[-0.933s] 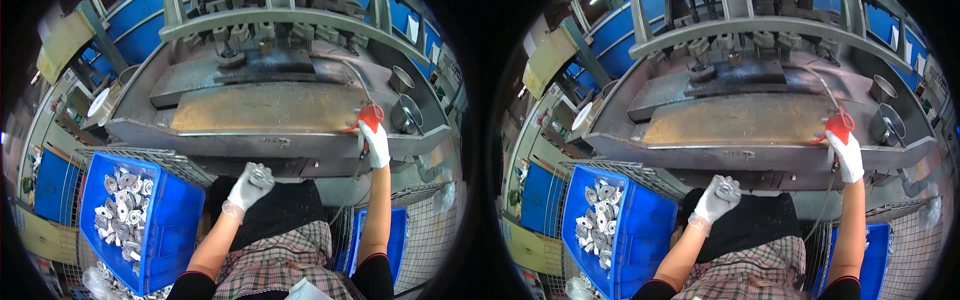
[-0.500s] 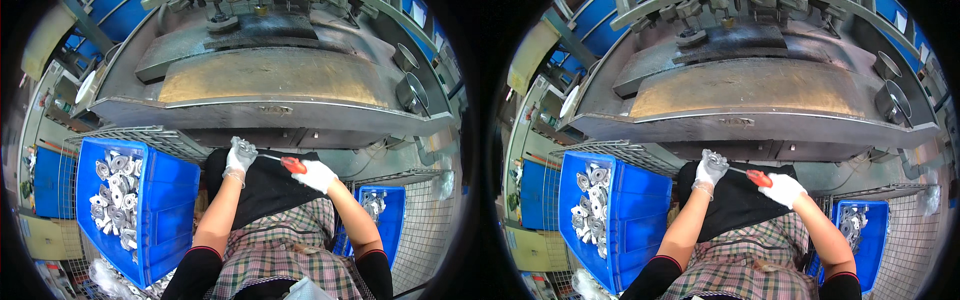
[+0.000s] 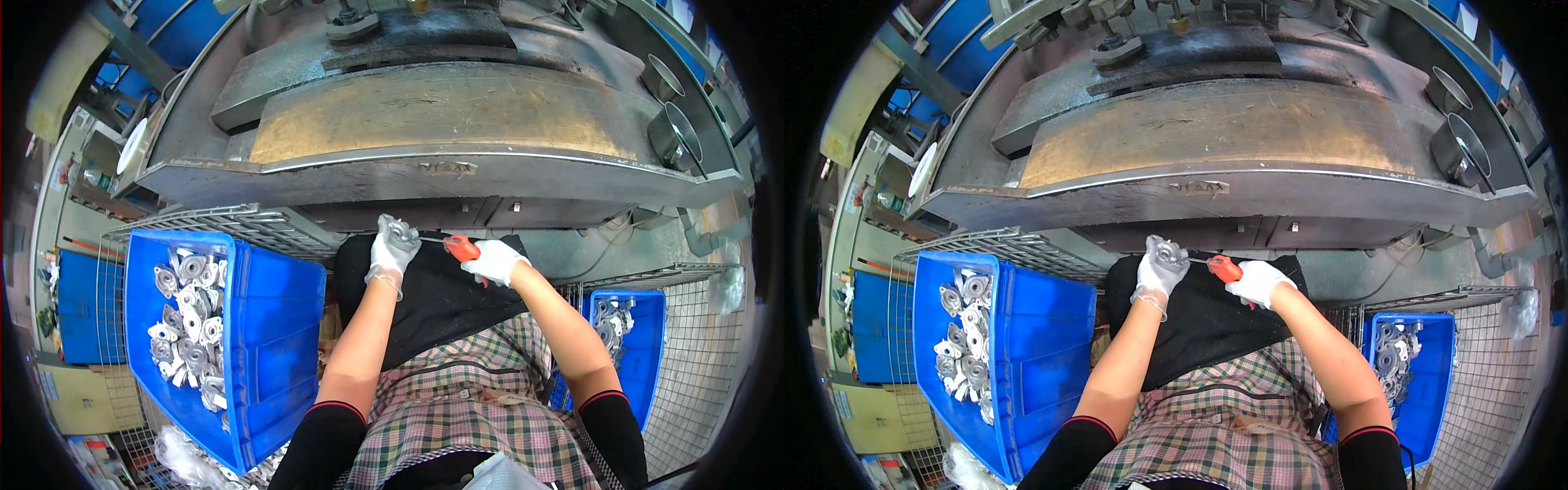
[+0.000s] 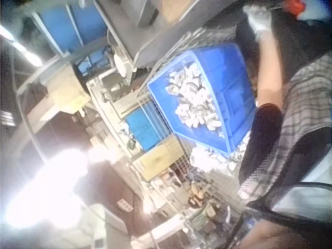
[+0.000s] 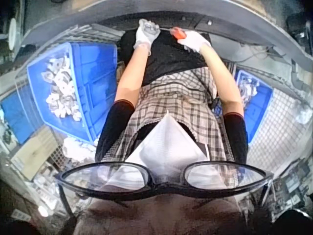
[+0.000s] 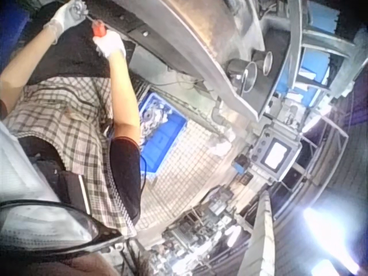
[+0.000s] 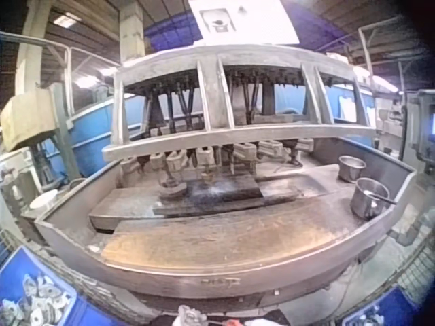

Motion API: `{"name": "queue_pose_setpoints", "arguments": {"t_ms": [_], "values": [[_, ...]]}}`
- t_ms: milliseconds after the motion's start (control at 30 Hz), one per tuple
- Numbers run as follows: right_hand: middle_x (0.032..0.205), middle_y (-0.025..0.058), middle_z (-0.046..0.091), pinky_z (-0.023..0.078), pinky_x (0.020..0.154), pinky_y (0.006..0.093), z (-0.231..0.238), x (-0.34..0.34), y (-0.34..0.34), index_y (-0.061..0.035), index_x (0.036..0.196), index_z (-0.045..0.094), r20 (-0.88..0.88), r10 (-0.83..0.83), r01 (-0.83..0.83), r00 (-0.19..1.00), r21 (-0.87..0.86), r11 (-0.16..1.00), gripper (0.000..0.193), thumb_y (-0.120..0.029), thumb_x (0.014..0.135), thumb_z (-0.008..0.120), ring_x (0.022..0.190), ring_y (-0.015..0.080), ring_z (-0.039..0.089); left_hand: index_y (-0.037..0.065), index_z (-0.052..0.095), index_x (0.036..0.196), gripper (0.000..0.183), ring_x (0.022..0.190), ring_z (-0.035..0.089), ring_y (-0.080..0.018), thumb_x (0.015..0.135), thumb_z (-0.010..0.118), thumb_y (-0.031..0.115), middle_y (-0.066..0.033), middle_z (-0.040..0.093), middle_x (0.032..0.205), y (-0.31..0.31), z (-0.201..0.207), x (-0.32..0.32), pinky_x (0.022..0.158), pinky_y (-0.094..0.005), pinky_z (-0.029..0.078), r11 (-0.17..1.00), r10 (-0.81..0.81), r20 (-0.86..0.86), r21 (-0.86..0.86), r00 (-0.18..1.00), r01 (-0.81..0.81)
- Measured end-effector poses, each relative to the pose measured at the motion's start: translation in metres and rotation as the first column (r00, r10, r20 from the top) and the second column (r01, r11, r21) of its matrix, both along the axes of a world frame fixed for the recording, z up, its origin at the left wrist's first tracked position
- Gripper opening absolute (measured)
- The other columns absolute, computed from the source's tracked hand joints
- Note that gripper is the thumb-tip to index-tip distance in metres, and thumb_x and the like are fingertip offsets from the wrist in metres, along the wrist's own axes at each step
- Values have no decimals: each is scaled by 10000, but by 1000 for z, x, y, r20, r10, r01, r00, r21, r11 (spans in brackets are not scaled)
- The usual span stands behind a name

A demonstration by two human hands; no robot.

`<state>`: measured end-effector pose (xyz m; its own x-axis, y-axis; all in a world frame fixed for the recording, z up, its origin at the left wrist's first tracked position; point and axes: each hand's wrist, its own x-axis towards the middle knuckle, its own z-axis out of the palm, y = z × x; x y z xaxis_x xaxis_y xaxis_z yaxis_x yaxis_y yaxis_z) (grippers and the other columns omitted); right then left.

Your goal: Deburring and inspecting metal components at a fabrication station.

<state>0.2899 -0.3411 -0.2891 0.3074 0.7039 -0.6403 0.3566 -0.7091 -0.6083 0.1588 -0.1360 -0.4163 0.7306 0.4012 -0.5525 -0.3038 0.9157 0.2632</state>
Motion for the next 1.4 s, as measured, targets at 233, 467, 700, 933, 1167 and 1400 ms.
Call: {"name": "queue_pose_setpoints", "arguments": {"t_ms": [233,467,700,933,1167,1400], "values": [[643,104,654,493,549,348,-4,0,0,-8,878,600,38,31,-32,999,27,999,300,-303,825,615,536,218,628,275,609,933,291,828,561,-303,919,483,537,-8,612,909,-1,-7,1,722,-440,428,1000,-1,-5,2,1000,1],[640,105,657,502,564,354,-14,7,-2,-6,882,618,59,-15,14,998,12,1000,307,-307,824,616,552,229,638,271,601,965,347,846,555,-287,913,459,583,-1,607,942,2,-14,0,729,-437,426,999,-42,5,5,999,42],[646,96,656,493,568,345,-10,-3,5,-11,864,612,-9,-29,29,1000,80,996,299,-305,820,641,550,206,630,260,585,1078,464,1010,544,-285,917,372,639,-20,605,1060,0,-13,3,960,-513,351,999,-19,-143,40,990,25],[633,87,644,473,518,345,-17,-2,33,-16,841,595,-36,-91,96,995,171,981,291,-300,818,652,523,198,615,301,509,1256,493,1239,425,-285,943,291,613,-14,505,1332,-6,3,6,1082,-533,212,1000,-8,-83,-24,996,6],[593,92,641,479,522,351,-29,1,44,-10,783,617,-22,-62,64,998,169,983,321,-329,820,621,515,215,621,261,489,1306,553,1208,440,-284,934,299,624,-50,502,1336,-6,3,6,1061,-521,239,999,-49,-83,-26,995,47],[598,104,649,489,545,353,-17,-14,60,-2,759,631,1,25,-25,1000,174,984,339,-336,815,609,534,229,630,235,499,1295,568,1192,452,-292,934,298,625,-55,515,1317,35,-95,-24,1055,-518,251,739,228,710,-572,667,356]]}}
